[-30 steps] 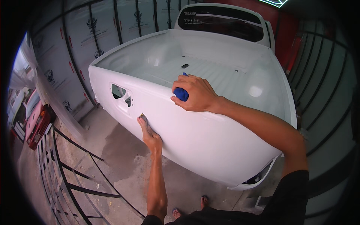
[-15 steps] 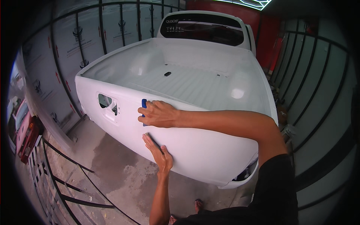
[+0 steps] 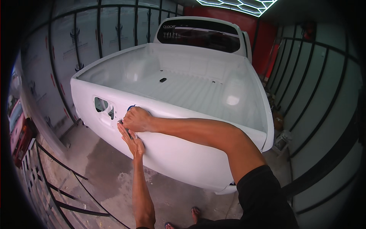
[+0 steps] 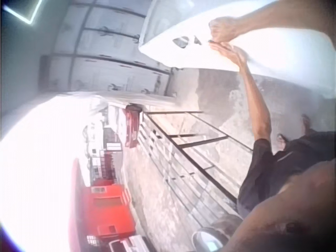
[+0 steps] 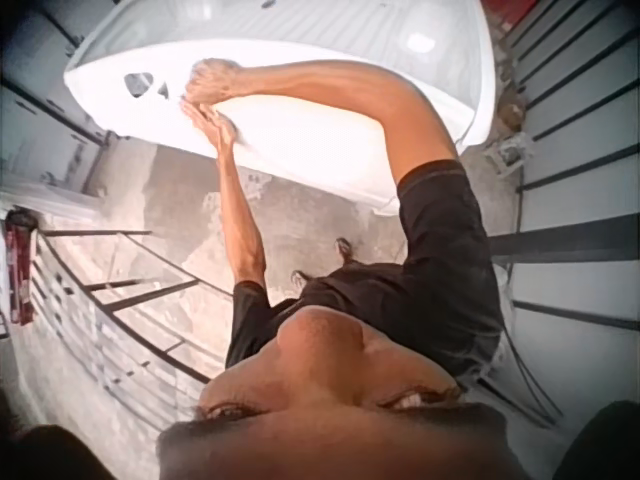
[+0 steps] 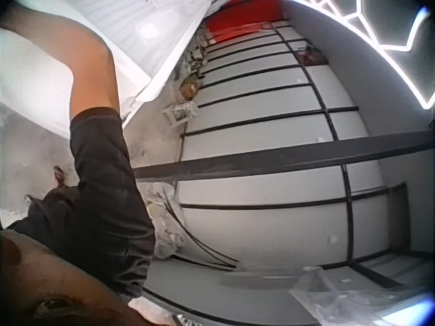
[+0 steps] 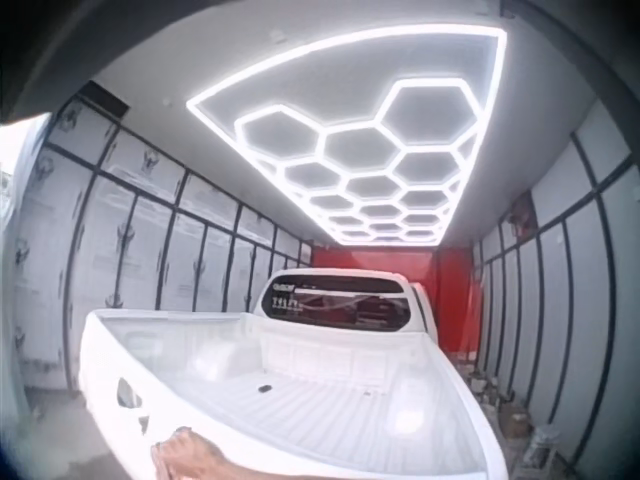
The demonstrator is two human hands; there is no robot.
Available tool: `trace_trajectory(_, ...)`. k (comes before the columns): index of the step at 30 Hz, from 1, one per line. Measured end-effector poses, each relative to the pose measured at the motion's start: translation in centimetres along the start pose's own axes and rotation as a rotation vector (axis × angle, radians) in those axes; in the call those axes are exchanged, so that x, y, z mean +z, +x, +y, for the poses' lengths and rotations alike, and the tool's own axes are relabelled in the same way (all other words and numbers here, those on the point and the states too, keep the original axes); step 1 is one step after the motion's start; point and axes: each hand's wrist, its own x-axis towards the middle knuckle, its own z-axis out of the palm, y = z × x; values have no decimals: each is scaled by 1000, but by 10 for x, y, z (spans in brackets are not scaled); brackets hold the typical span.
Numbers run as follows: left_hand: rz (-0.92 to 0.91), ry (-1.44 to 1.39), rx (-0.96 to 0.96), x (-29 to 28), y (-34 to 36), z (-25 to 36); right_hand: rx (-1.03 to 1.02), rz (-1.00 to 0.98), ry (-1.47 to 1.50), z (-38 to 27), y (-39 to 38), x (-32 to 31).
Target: The person wraps sandpaper around a sanding block, wets it in a bucket of water, and sands a white vehicle panel while wiping it with a cloth. The person then sands the edges and surface of the panel using a piece of sandpaper.
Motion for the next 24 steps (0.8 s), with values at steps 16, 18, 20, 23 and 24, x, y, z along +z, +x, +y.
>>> trace_trajectory(16, 6, 35, 187, 29, -80, 43, 607, -113, 88, 56, -131, -121)
trace_trajectory(18, -96, 33, 231, 34, -121, 38, 595, -81, 174, 61, -129, -119)
trace_trajectory(20, -117, 88, 218, 24, -91, 18, 712, -36, 312, 62, -127, -108)
trace_trajectory(23, -20, 19, 27, 1, -2, 1, 769, -37, 442, 64, -116, -93)
trace_trajectory(24, 2, 47, 19, -7, 10, -4, 743, -30, 469, 62, -108, -92)
